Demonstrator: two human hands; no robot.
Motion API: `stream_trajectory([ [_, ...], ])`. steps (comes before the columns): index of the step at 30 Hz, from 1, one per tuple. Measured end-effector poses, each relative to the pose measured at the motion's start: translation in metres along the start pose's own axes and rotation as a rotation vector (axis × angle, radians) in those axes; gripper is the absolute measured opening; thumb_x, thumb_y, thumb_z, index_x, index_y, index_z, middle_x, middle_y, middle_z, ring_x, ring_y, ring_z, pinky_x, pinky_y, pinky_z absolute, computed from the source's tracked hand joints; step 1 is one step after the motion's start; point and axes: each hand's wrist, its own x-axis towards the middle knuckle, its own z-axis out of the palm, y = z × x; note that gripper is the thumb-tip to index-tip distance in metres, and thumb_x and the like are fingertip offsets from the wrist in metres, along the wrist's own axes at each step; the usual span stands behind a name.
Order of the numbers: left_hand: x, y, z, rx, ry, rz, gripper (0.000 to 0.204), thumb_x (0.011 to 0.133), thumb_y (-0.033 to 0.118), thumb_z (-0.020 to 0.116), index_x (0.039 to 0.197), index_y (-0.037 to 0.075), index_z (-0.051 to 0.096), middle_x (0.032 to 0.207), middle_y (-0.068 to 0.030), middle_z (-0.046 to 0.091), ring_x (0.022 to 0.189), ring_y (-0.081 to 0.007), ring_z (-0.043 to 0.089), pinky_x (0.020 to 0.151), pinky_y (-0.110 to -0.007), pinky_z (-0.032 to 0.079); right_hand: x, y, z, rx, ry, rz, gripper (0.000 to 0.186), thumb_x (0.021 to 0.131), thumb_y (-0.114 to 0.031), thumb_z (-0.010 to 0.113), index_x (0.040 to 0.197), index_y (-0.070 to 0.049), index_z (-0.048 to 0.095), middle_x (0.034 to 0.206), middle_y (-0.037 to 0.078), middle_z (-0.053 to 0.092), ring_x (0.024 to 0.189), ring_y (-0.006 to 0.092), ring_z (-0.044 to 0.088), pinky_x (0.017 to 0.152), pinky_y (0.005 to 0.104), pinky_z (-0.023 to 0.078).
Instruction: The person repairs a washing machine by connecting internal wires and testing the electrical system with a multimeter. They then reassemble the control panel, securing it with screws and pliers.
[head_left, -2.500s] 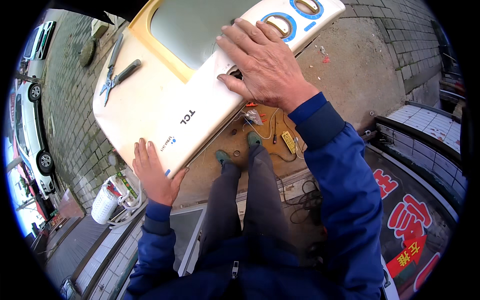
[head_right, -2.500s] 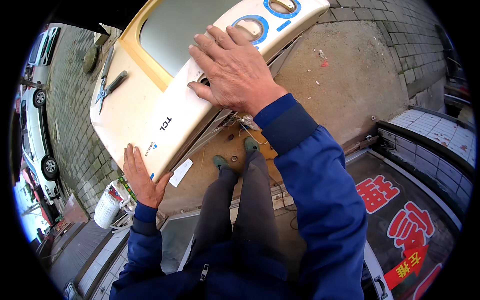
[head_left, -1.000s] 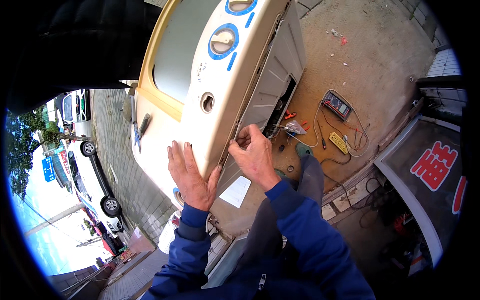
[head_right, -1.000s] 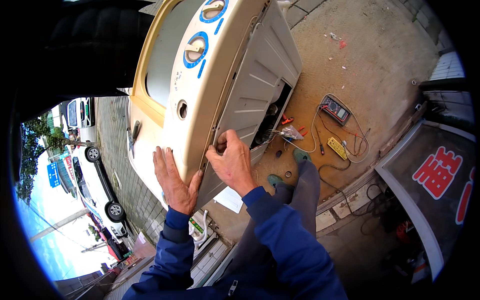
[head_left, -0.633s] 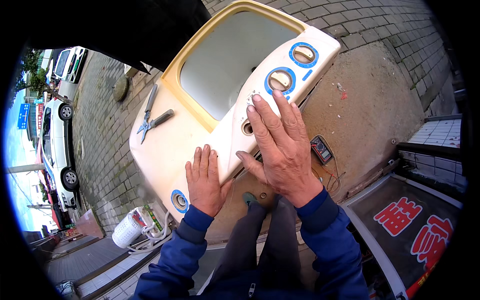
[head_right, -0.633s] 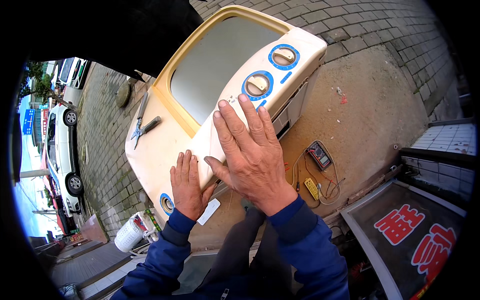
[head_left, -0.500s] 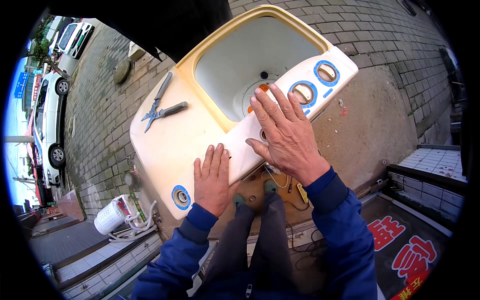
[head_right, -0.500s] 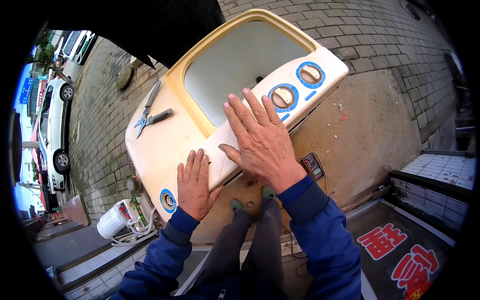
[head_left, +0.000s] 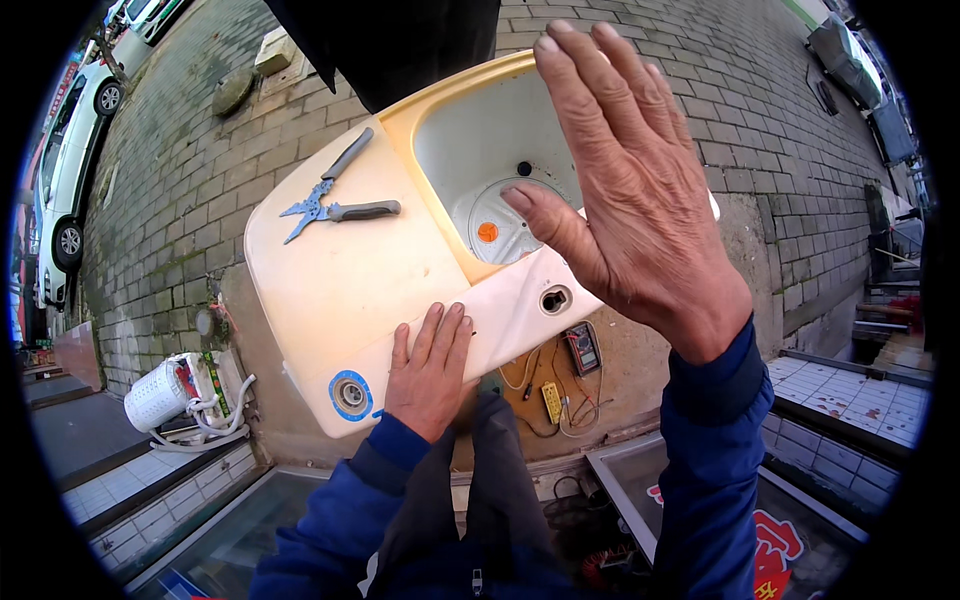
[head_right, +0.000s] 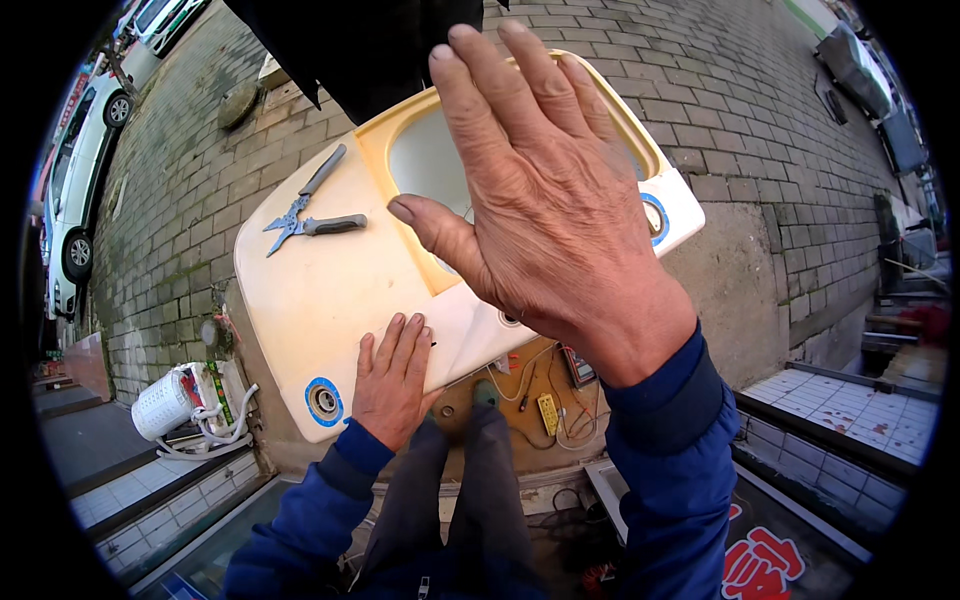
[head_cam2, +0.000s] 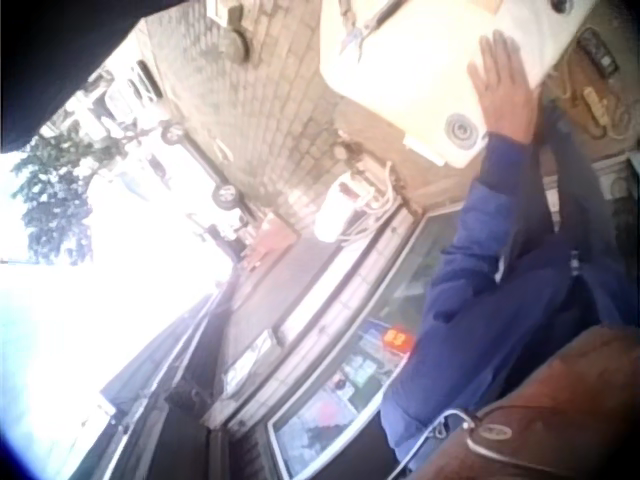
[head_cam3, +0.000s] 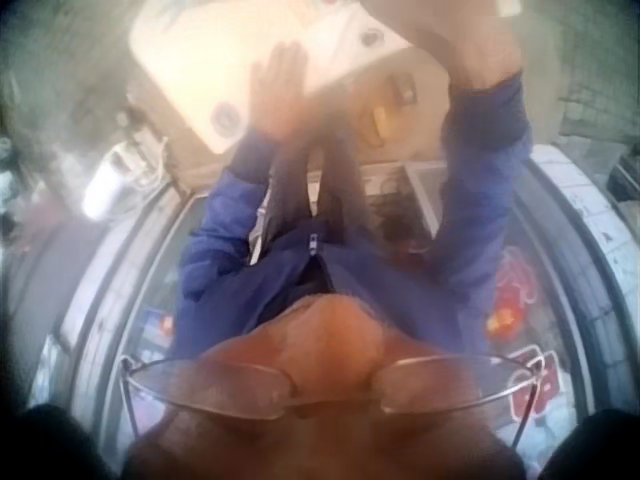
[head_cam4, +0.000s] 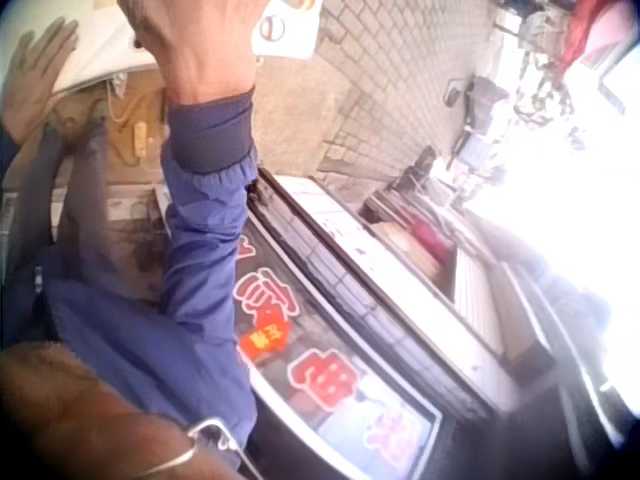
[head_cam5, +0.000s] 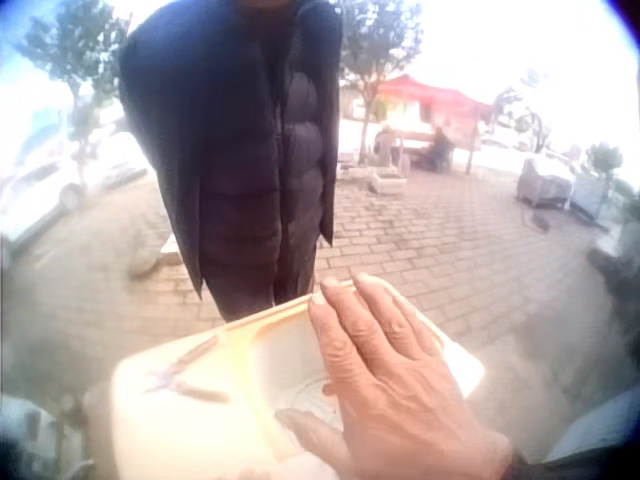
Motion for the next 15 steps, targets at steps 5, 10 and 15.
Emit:
stream_trajectory([
  [5,0.01,0.01,0.008,-0.068,0.032,0.05,0.094,0.077,0.037,0.084,0.153,0.006,0.04,0.163,-0.011,0.038,0.153,-0.0302,0.032,0.122,-0.057,0.022,-0.039,0.025,0.131,0.042,-0.299,0.144,0.071,0.101,-0.05,0.052,0.151,0.0,0.044,0.154,0.023,0.044,0.149,0.0393,0.034,0.124,0.0509,0.026],
  [10,0.009,0.001,0.003,-0.031,0.008,0.012,0.092,0.077,0.038,0.083,0.153,0.007,0.041,0.163,-0.0095,0.038,0.153,-0.0287,0.031,0.122,-0.056,0.023,-0.032,0.016,0.194,0.114,-0.34,0.016,0.063,0.105,-0.044,0.046,0.151,0.0,0.044,0.157,0.022,0.042,0.15,0.039,0.034,0.124,0.0515,0.026],
  [15,0.0,-0.005,0.008,0.04,0.007,0.005,0.092,0.077,0.039,0.082,0.154,0.008,0.041,0.164,-0.008,0.037,0.154,-0.0272,0.03,0.123,-0.055,0.023,0.0,-0.019,0.113,0.104,-0.161,-0.04,0.059,0.105,-0.041,0.048,0.151,-0.004,0.044,0.157,0.02,0.041,0.15,0.0391,0.032,0.125,0.0517,0.024],
])
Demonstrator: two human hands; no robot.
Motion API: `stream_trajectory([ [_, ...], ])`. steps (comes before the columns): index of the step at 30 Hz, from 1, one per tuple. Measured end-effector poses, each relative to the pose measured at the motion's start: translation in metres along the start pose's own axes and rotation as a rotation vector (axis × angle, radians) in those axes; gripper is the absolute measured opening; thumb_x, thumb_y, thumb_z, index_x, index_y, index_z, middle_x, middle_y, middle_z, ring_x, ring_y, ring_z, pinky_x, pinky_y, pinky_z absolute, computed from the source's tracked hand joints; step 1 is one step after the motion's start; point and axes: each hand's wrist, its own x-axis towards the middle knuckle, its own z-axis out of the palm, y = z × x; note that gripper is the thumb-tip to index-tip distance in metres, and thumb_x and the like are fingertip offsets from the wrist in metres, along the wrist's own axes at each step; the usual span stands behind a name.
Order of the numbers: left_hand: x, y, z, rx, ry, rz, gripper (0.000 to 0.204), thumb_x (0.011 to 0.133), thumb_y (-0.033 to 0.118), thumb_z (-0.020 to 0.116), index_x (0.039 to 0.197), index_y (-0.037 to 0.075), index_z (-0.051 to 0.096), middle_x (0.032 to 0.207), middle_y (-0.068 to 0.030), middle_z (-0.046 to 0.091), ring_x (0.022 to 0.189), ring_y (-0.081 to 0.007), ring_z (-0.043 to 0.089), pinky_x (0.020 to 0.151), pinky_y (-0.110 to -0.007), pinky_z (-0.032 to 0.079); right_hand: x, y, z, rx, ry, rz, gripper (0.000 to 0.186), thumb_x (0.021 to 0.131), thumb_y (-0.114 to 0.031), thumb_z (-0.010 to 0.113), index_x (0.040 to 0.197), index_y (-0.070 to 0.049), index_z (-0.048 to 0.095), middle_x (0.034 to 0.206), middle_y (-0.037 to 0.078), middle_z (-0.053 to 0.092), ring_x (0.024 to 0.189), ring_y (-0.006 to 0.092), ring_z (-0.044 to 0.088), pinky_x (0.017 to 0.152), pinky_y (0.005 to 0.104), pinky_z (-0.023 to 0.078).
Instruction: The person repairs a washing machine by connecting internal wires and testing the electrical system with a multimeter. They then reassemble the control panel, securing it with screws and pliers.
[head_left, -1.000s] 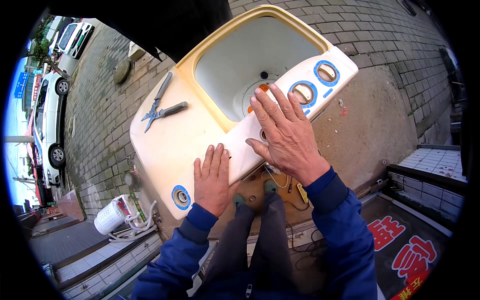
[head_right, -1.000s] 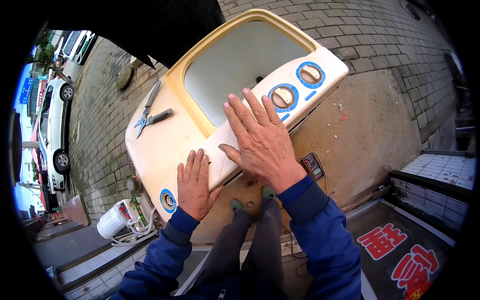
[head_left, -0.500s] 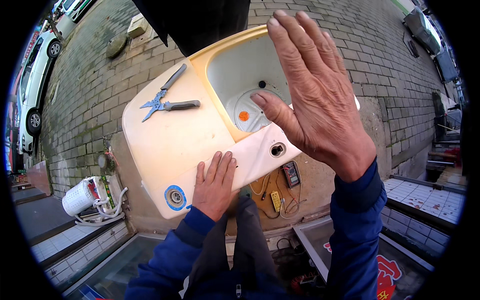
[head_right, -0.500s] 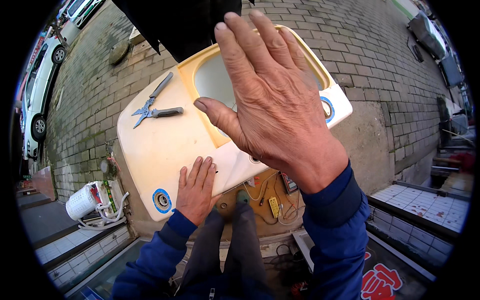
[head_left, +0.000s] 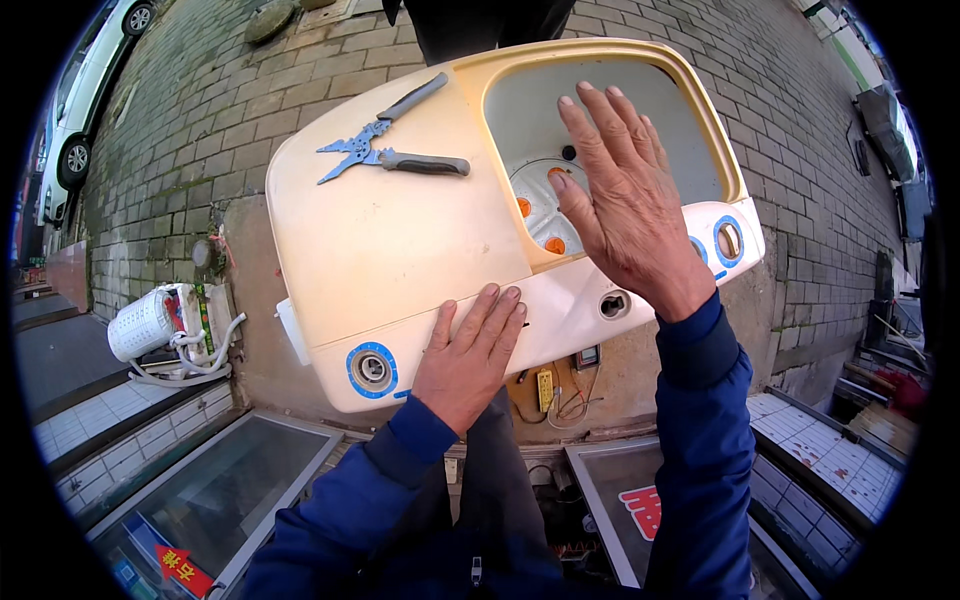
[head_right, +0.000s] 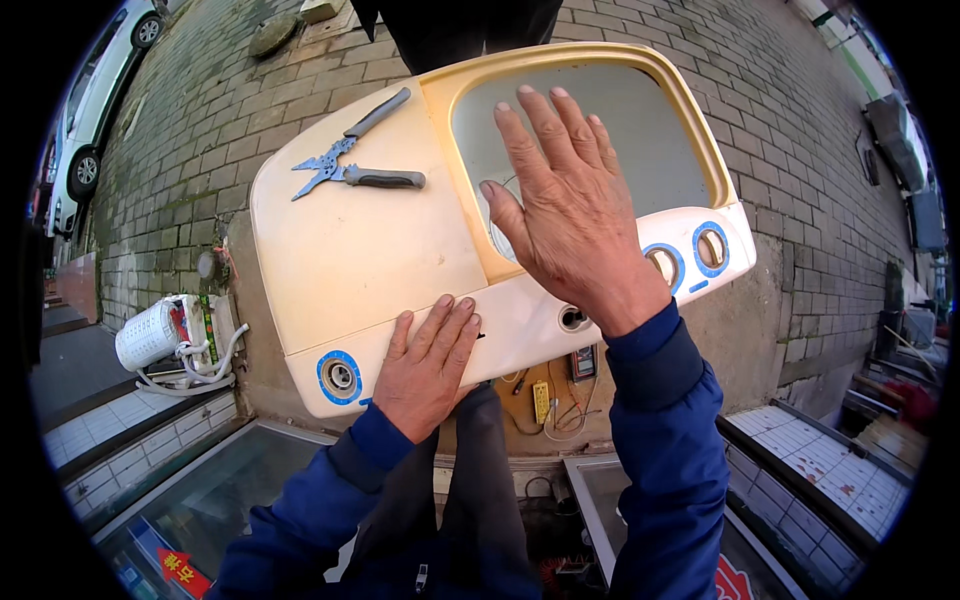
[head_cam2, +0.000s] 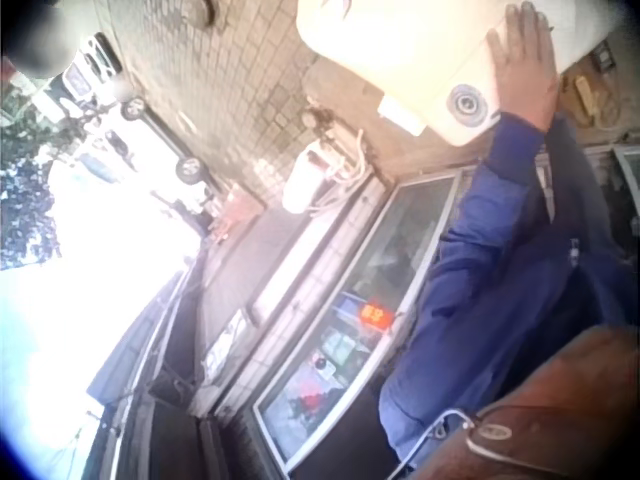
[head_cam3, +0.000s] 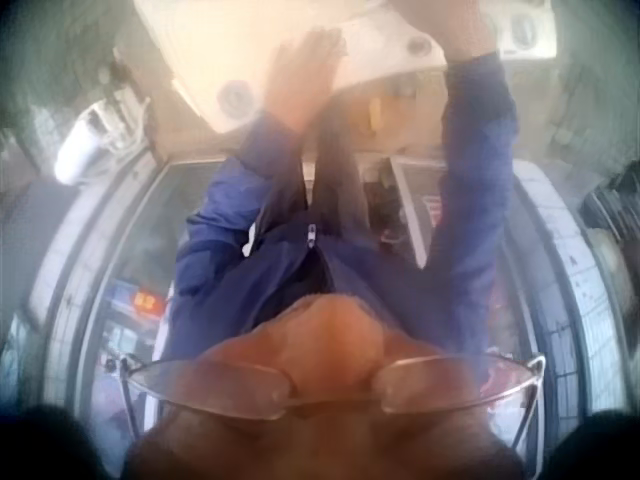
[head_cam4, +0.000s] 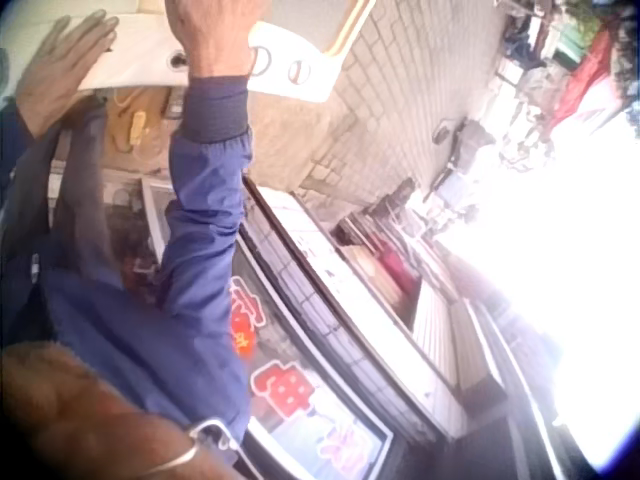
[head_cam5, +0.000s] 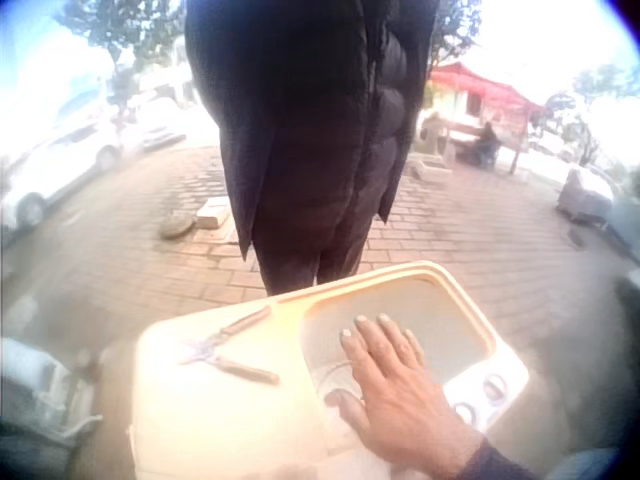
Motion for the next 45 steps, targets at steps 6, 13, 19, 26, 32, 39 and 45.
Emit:
stream_trajectory([
  [6,0.006,0.001,0.002,-0.063,0.074,0.017,0.066,0.094,0.026,0.058,0.155,0.008,0.041,0.166,-0.0073,0.034,0.154,-0.0249,0.029,0.124,-0.051,0.023,-0.01,0.02,0.065,-0.085,-0.169,0.009,0.058,0.102,-0.033,0.057,0.153,-0.007,0.044,0.162,0.017,0.036,0.151,0.0387,0.03,0.125,0.0521,0.024],
  [13,-0.001,0.013,0.045,-0.585,0.191,-0.143,0.059,0.105,0.034,0.034,0.156,0.005,0.036,0.166,-0.011,0.033,0.155,-0.0248,0.027,0.126,-0.048,0.019,0.057,-0.249,0.012,0.484,-0.033,-0.519,0.072,0.087,-0.035,0.072,0.149,-0.007,0.048,0.16,0.015,0.038,0.15,0.0355,0.032,0.124,0.0512,0.027],
  [19,-0.012,0.016,0.032,-0.107,0.209,-0.034,0.069,0.101,0.042,0.034,0.158,0.003,0.033,0.169,-0.0105,0.027,0.159,-0.0272,0.018,0.127,-0.047,0.006,0.028,-0.311,0.159,0.519,-0.227,-0.68,0.064,0.092,-0.037,0.065,0.147,-0.008,0.05,0.159,0.016,0.04,0.151,0.0347,0.031,0.125,0.0516,0.025],
  [26,-0.003,0.003,0.024,-0.356,0.173,-0.003,0.064,0.103,0.041,0.04,0.156,0.004,0.04,0.167,-0.011,0.033,0.156,-0.0271,0.026,0.125,-0.046,0.019,0.022,-0.271,0.112,0.555,-0.061,-0.574,0.07,0.085,-0.038,0.072,0.141,0.0,0.053,0.157,0.02,0.043,0.15,0.0368,0.035,0.124,0.0522,0.027],
  [32,0.001,0.016,0.004,-0.237,0.079,-0.042,0.085,0.08,0.021,0.08,0.153,0.004,0.04,0.164,-0.0132,0.036,0.154,-0.0313,0.029,0.123,-0.049,0.025,-0.007,0.075,-0.039,-0.138,0.125,0.056,0.071,0.1,-0.045,0.061,0.149,0.002,0.043,0.159,0.026,0.036,0.152,0.044,0.027,0.125,0.0549,0.021],
  [39,0.002,0.014,0.004,-0.151,0.04,-0.058,0.087,0.08,0.02,0.081,0.154,0.001,0.039,0.162,-0.0161,0.039,0.152,-0.0356,0.033,0.123,-0.051,0.024,-0.033,0.296,-0.115,-0.299,0.274,0.435,0.095,0.098,-0.074,0.039,0.159,-0.003,0.032,0.165,0.025,0.026,0.156,0.0416,0.017,0.126,0.0516,0.017],
  [45,0.007,0.018,0.004,-0.116,0.02,-0.064,0.089,0.078,0.022,0.082,0.153,0.0,0.04,0.16,-0.0193,0.04,0.151,-0.0389,0.034,0.122,-0.054,0.023,-0.102,0.323,0.046,0.043,-0.072,0.729,0.086,0.103,-0.063,0.039,0.156,0.004,0.033,0.159,0.029,0.036,0.15,0.0418,0.03,0.123,0.0499,0.025],
])
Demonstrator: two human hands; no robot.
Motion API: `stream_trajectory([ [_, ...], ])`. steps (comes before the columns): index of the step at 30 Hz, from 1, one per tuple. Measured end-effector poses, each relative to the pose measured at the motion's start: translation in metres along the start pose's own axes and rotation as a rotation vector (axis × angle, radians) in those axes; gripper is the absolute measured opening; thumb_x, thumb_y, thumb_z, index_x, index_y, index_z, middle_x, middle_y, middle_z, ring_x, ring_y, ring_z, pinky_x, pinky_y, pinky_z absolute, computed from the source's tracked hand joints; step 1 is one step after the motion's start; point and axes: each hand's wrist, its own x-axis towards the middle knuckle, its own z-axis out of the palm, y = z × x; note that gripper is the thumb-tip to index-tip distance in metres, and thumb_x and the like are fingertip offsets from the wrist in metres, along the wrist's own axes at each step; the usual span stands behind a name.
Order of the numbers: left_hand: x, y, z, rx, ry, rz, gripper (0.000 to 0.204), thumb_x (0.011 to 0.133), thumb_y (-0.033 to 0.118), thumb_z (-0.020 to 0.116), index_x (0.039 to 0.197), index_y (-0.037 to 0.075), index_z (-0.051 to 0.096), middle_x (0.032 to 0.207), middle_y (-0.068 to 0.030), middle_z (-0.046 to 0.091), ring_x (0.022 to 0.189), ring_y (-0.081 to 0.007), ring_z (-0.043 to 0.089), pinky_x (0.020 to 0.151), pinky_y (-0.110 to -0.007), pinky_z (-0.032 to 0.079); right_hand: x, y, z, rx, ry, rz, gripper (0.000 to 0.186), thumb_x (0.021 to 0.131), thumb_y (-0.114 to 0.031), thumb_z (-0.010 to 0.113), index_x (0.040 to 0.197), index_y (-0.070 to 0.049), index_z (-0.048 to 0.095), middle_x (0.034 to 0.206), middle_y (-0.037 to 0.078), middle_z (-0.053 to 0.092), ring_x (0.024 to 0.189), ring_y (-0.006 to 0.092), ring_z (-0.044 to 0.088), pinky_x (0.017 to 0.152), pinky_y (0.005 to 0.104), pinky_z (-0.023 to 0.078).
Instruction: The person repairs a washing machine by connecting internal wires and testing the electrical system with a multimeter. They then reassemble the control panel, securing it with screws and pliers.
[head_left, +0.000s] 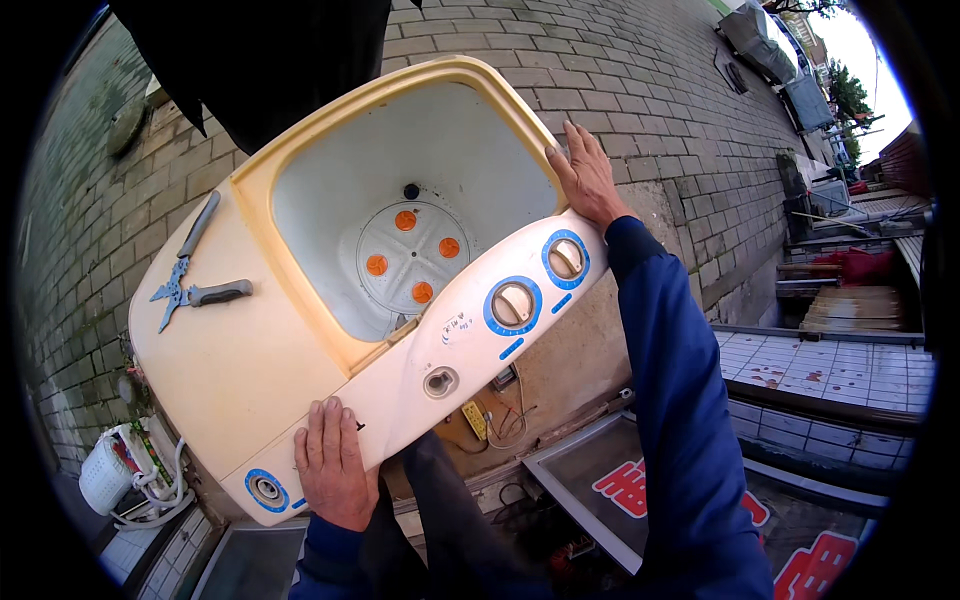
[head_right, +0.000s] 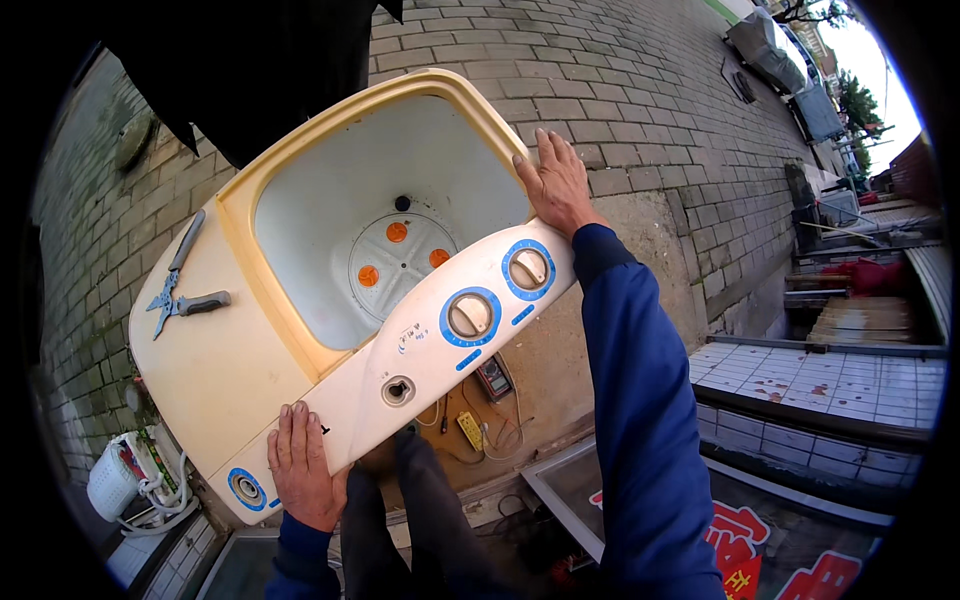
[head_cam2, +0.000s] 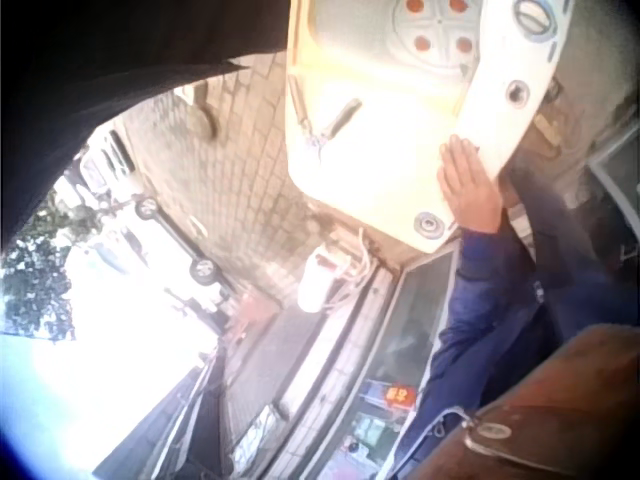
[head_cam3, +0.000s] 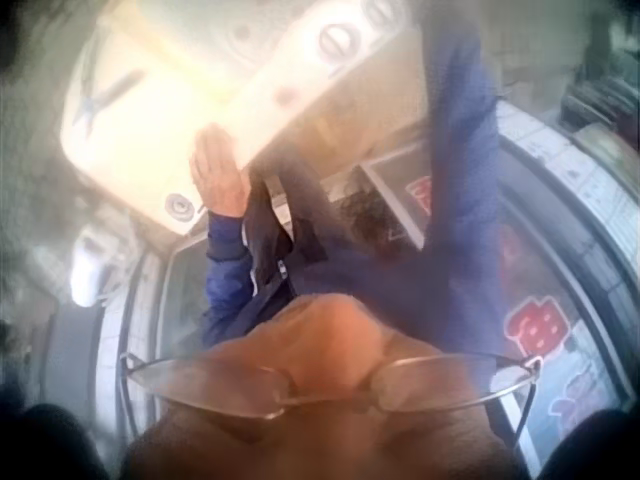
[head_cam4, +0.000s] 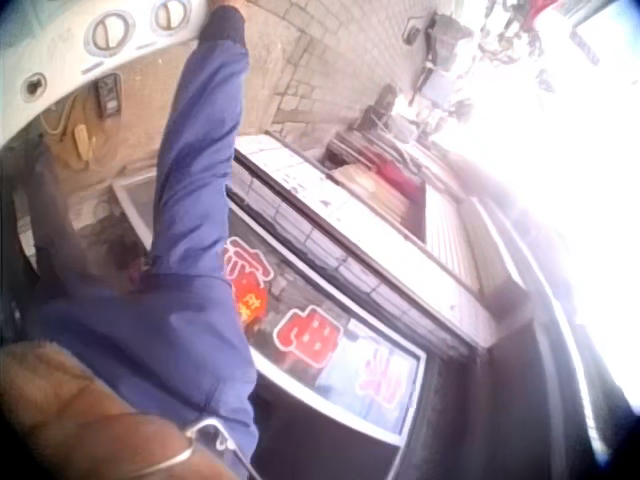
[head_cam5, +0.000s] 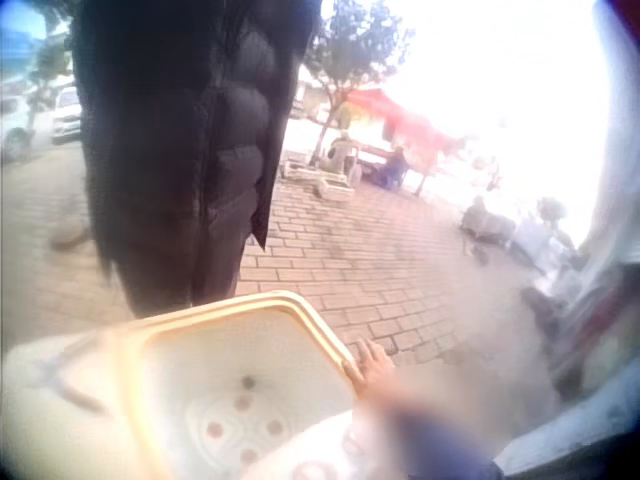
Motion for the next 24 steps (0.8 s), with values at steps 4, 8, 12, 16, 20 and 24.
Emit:
stream_trajectory([
  [4,-0.005,-0.003,0.002,0.013,-0.019,-0.011,0.092,0.076,0.025,0.084,0.152,0.001,0.04,0.16,-0.0179,0.041,0.15,-0.038,0.035,0.121,-0.054,0.024,-0.004,-0.002,0.003,-0.052,0.072,-0.048,0.081,0.103,-0.056,0.046,0.154,0.005,0.037,0.156,0.029,0.04,0.148,0.0422,0.034,0.121,0.0498,0.027],
  [8,0.003,0.002,0.002,0.012,0.027,-0.014,0.097,0.073,0.032,0.087,0.153,0.002,0.039,0.159,-0.0165,0.042,0.15,-0.0362,0.036,0.121,-0.052,0.025,-0.024,-0.004,-0.014,-0.194,0.127,-0.06,0.075,0.104,-0.052,0.047,0.156,0.0,0.035,0.16,0.026,0.034,0.15,0.0414,0.03,0.122,0.0536,0.024],
  [12,0.006,0.005,0.006,0.029,0.071,-0.026,0.096,0.073,0.035,0.088,0.151,0.003,0.041,0.159,-0.015,0.043,0.149,-0.0343,0.038,0.121,-0.05,0.027,-0.022,-0.016,-0.038,-0.373,0.178,-0.214,0.073,0.104,-0.052,0.048,0.159,-0.006,0.033,0.163,0.025,0.03,0.152,0.042,0.027,0.124,0.0537,0.022],
  [16,0.0,0.0,0.005,0.046,0.111,-0.05,0.093,0.075,0.037,0.087,0.15,0.005,0.043,0.158,-0.0129,0.046,0.149,-0.0317,0.039,0.12,-0.049,0.027,-0.045,-0.144,-0.063,-0.068,0.27,-0.43,0.073,0.104,-0.052,0.048,0.159,-0.007,0.033,0.163,0.024,0.03,0.152,0.0421,0.025,0.124,0.0547,0.02],
  [20,0.001,0.004,0.007,0.017,0.089,-0.028,0.091,0.077,0.037,0.085,0.151,0.005,0.043,0.159,-0.0127,0.044,0.15,-0.0311,0.037,0.12,-0.048,0.026,-0.075,-0.172,0.02,-0.12,0.042,-0.451,0.07,0.104,-0.051,0.051,0.153,-0.003,0.04,0.159,0.025,0.035,0.15,0.0438,0.029,0.124,0.0539,0.022],
  [24,-0.002,0.003,0.008,0.014,0.072,-0.021,0.091,0.079,0.037,0.084,0.153,0.005,0.041,0.161,-0.0126,0.041,0.151,-0.0304,0.035,0.121,-0.048,0.025,-0.074,-0.188,0.028,-0.142,0.082,-0.592,0.058,0.103,-0.041,0.056,0.142,0.002,0.051,0.152,0.025,0.045,0.145,0.0437,0.038,0.122,0.0526,0.028],
])
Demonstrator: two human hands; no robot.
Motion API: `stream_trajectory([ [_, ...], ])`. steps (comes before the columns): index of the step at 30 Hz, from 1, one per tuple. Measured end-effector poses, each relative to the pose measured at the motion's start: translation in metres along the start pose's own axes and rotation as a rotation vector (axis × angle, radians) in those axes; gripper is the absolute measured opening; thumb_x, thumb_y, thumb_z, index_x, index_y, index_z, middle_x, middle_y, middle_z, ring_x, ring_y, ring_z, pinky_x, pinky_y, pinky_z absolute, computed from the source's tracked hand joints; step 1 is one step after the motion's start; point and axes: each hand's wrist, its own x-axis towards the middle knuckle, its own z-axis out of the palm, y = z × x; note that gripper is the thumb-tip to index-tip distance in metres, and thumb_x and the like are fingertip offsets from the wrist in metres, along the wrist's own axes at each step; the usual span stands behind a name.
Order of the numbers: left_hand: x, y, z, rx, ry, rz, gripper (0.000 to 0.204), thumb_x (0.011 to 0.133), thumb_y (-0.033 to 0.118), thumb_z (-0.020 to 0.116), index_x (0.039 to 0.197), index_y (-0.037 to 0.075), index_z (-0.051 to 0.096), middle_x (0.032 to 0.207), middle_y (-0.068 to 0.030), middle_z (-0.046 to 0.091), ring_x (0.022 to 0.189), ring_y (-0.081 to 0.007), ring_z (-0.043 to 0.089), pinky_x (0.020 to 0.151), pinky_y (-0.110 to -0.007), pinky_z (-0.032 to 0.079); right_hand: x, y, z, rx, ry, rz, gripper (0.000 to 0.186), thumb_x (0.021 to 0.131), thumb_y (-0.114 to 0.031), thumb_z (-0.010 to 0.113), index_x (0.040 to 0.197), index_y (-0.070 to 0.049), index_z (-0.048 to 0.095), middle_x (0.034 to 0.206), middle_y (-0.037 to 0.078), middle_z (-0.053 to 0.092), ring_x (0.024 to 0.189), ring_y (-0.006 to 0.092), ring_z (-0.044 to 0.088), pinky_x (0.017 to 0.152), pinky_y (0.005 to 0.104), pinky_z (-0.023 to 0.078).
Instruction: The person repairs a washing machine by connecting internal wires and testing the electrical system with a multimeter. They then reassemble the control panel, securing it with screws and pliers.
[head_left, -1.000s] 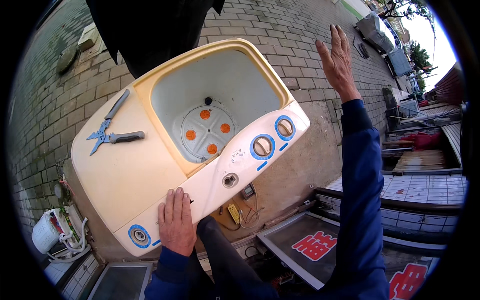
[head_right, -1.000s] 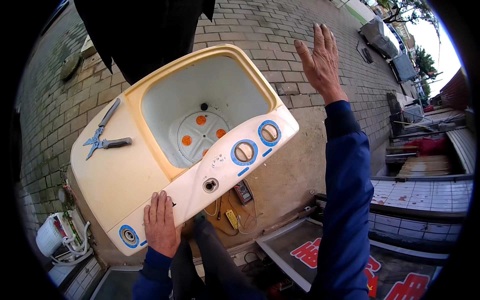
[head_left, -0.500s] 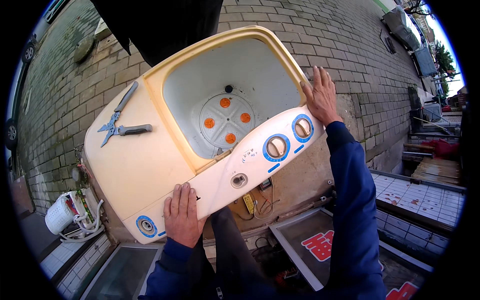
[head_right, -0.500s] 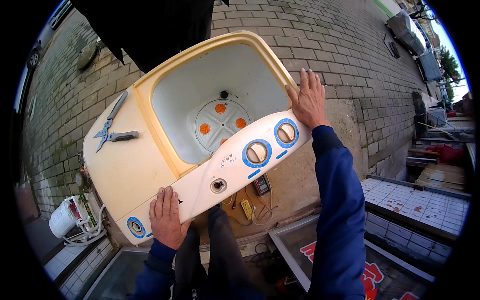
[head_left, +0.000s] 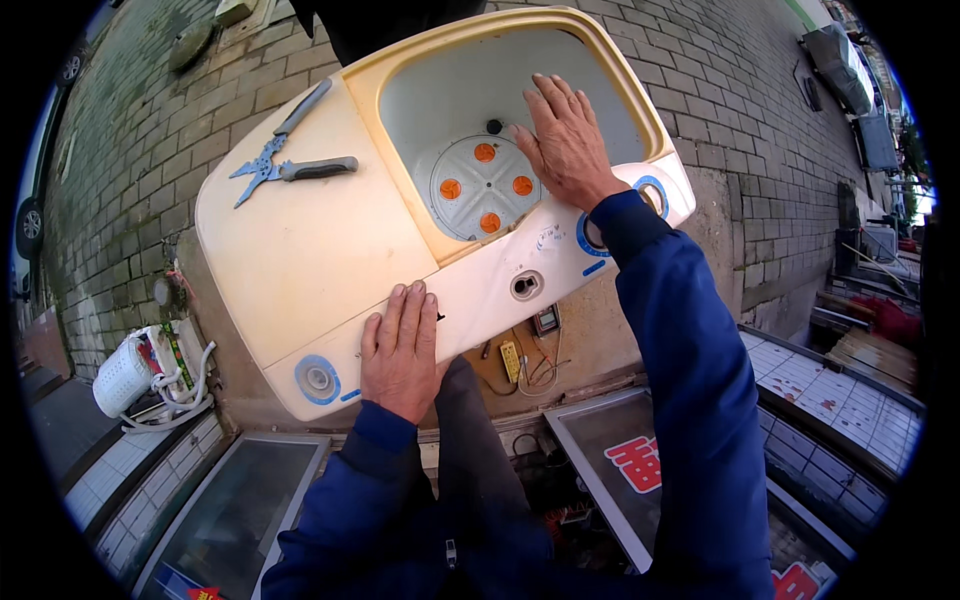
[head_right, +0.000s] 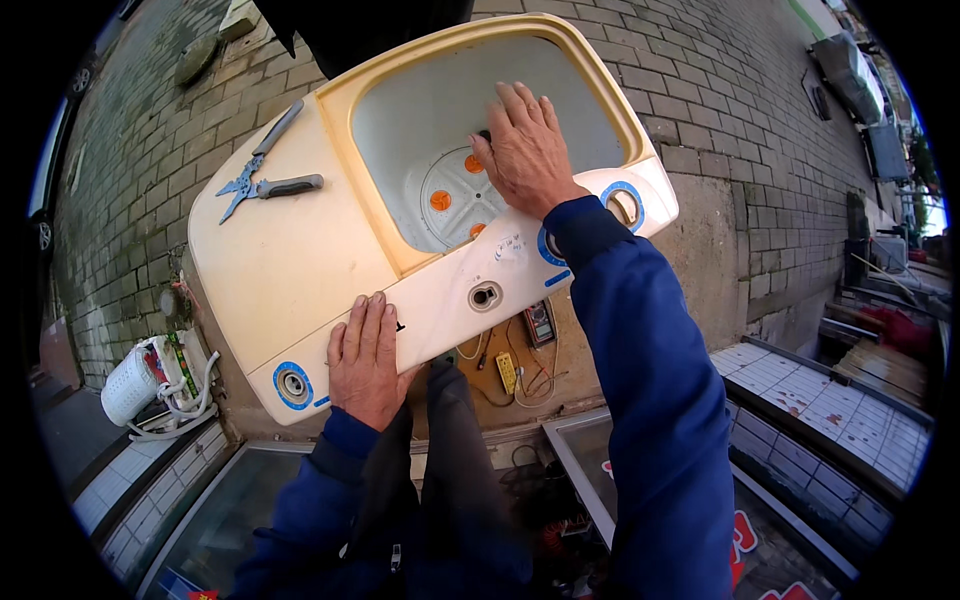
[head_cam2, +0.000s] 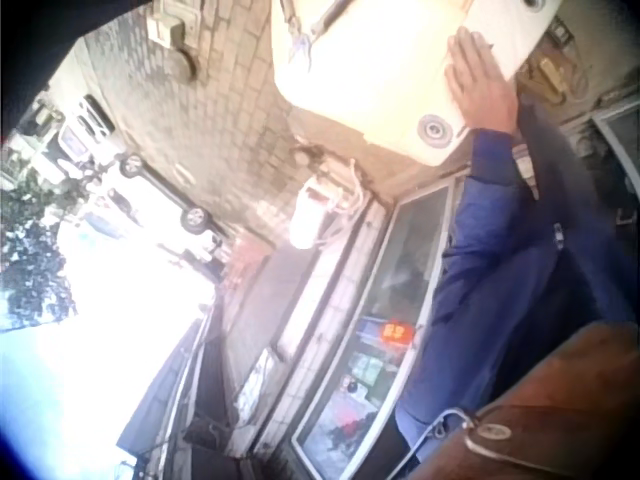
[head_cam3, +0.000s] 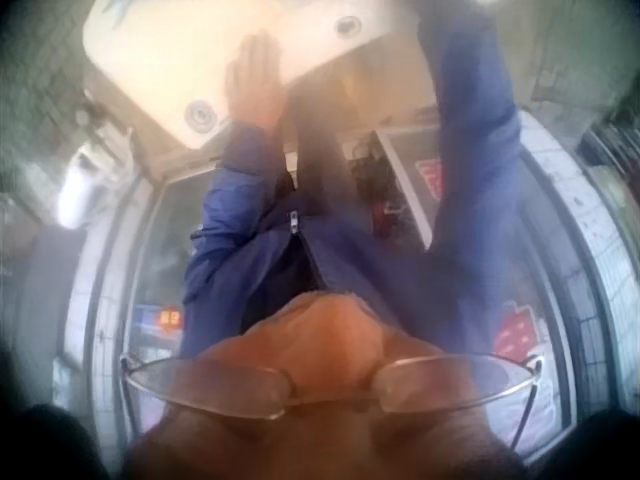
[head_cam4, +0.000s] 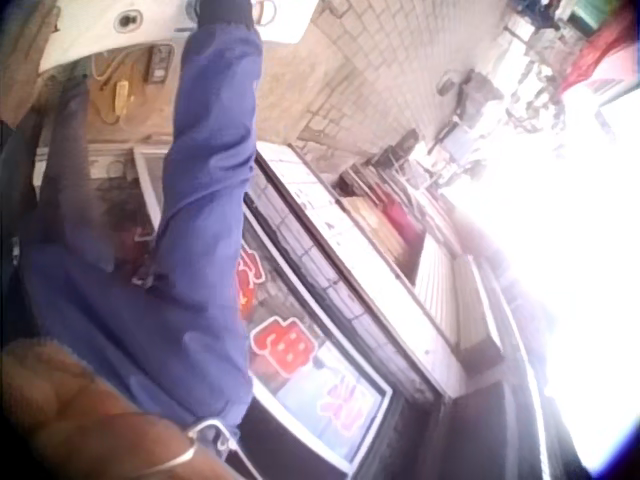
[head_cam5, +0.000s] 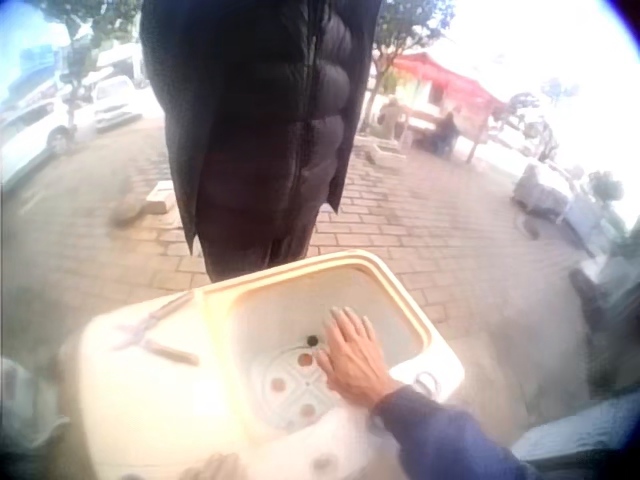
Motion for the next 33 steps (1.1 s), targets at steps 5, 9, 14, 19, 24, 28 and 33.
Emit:
stream_trajectory([
  [5,0.002,0.001,0.0,-0.016,-0.014,-0.01,0.097,0.077,0.036,0.085,0.155,0.004,0.037,0.164,-0.0125,0.036,0.153,-0.0302,0.03,0.121,-0.048,0.025,-0.06,-0.06,-0.098,0.381,0.557,0.271,0.038,0.102,-0.02,0.059,0.131,0.005,0.059,0.134,0.026,0.06,0.125,0.0405,0.059,0.106,0.0458,0.047],
  [9,0.001,0.001,-0.006,-0.044,-0.033,-0.001,0.098,0.079,0.031,0.084,0.157,0.001,0.032,0.165,-0.0145,0.032,0.154,-0.0334,0.027,0.121,-0.05,0.024,-0.175,-0.117,-0.089,0.793,0.562,0.786,0.029,0.102,-0.014,0.059,0.121,0.007,0.064,0.114,0.019,0.071,0.107,0.0258,0.068,0.095,0.0354,0.052],
  [14,0.001,-0.016,-0.017,0.008,-0.116,0.22,0.098,0.079,0.025,0.079,0.159,-0.001,0.028,0.166,-0.0197,0.026,0.154,-0.0384,0.024,0.12,-0.052,0.024,-0.297,-0.216,-0.011,1.13,0.229,1.154,0.02,0.101,-0.01,0.062,0.112,0.005,0.067,0.1,0.012,0.073,0.09,0.0161,0.069,0.082,0.03,0.056],
  [19,-0.004,-0.025,-0.014,0.071,-0.119,0.295,0.101,0.078,0.025,0.08,0.159,-0.001,0.026,0.167,-0.0202,0.025,0.155,-0.0383,0.022,0.12,-0.052,0.024,-0.29,-0.275,0.025,1.477,0.348,1.197,0.023,0.099,-0.011,0.066,0.112,0.008,0.066,0.097,0.013,0.074,0.085,0.0149,0.071,0.078,0.0282,0.057],
  [24,-0.009,-0.027,-0.008,0.129,-0.082,0.313,0.099,0.08,0.024,0.08,0.159,-0.001,0.027,0.167,-0.0194,0.025,0.155,-0.0379,0.022,0.121,-0.052,0.023,-0.239,-0.281,0.039,1.608,0.518,1.172,0.027,0.098,-0.016,0.069,0.109,0.009,0.065,0.093,0.014,0.073,0.081,0.0168,0.07,0.074,0.0295,0.057],
  [28,-0.006,-0.025,-0.005,0.126,-0.066,0.334,0.103,0.077,0.021,0.081,0.16,-0.002,0.023,0.167,-0.0209,0.024,0.155,-0.0396,0.021,0.122,-0.052,0.02,-0.227,-0.28,0.045,1.662,0.529,1.233,0.03,0.097,-0.02,0.071,0.102,0.009,0.064,0.09,0.014,0.073,0.077,0.0176,0.069,0.071,0.0313,0.056],
  [33,-0.005,-0.026,-0.008,0.125,-0.064,0.322,0.104,0.077,0.022,0.081,0.16,-0.002,0.023,0.167,-0.0212,0.024,0.155,-0.0401,0.021,0.122,-0.052,0.02,-0.21,-0.274,0.019,1.165,0.393,1.277,0.032,0.094,-0.022,0.07,0.097,0.008,0.063,0.084,0.018,0.071,0.08,0.0224,0.07,0.074,0.0376,0.056],
])
